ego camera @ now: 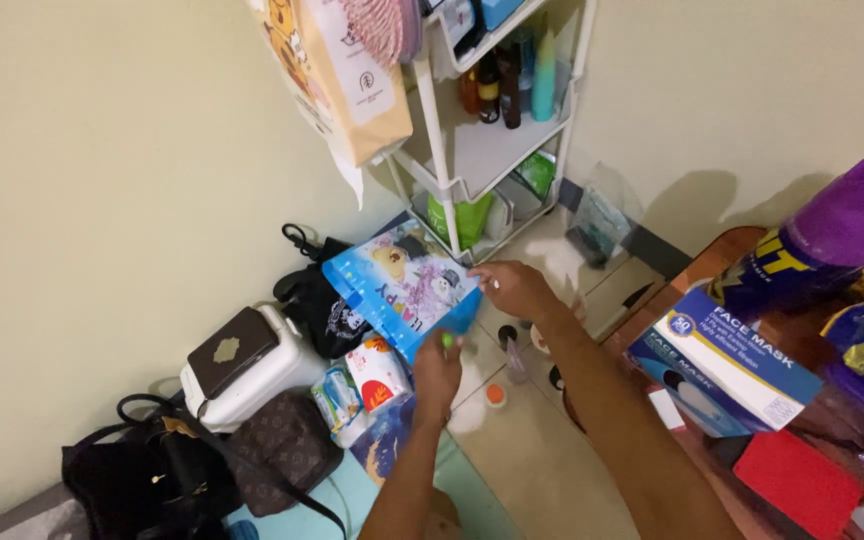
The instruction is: The person organizes various items on a white plastic shelf. They pick up bottles, tubes, and containers from the floor and place them on the shelf. The person also moves a remote control and a hairbrush to the top of the shelf.
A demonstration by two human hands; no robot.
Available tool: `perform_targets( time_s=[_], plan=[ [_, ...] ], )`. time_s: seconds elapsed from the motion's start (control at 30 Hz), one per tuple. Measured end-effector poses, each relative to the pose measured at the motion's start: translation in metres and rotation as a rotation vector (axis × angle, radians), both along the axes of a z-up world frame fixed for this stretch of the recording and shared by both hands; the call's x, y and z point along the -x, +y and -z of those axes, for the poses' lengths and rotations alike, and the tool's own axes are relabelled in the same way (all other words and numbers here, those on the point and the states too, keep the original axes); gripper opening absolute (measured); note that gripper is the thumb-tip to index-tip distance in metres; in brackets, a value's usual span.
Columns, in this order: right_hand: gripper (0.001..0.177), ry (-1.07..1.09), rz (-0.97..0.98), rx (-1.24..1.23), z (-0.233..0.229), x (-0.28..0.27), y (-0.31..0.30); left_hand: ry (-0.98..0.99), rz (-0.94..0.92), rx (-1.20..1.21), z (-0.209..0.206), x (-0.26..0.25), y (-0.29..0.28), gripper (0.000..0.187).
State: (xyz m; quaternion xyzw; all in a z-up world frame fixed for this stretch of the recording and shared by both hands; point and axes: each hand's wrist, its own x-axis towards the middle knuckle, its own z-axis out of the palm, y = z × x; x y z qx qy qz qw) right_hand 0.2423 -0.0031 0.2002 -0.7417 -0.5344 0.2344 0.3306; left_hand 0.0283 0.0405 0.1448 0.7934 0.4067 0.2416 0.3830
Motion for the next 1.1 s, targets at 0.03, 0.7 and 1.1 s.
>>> perform_targets(
  time_s=[0.03,0.7,1.1],
  plan=[
    [0.036,0.004,-0.002,0.003,0.004,0.000,0.004,0.004,-0.002,0.003,-0.011,-0.009,0.005,0.030],
    [0.065,-0.004,0.032,0.113,0.018,-0.006,0.016,-0.275,-0.104,0.150,-0.044,-0.026,0.000,0.050],
    [0.060,0.338,0.347,-0.165,0.013,-0.011,0.034,0.208,0.116,0.009,0.194,0.031,-0.056,0.058]
  ],
)
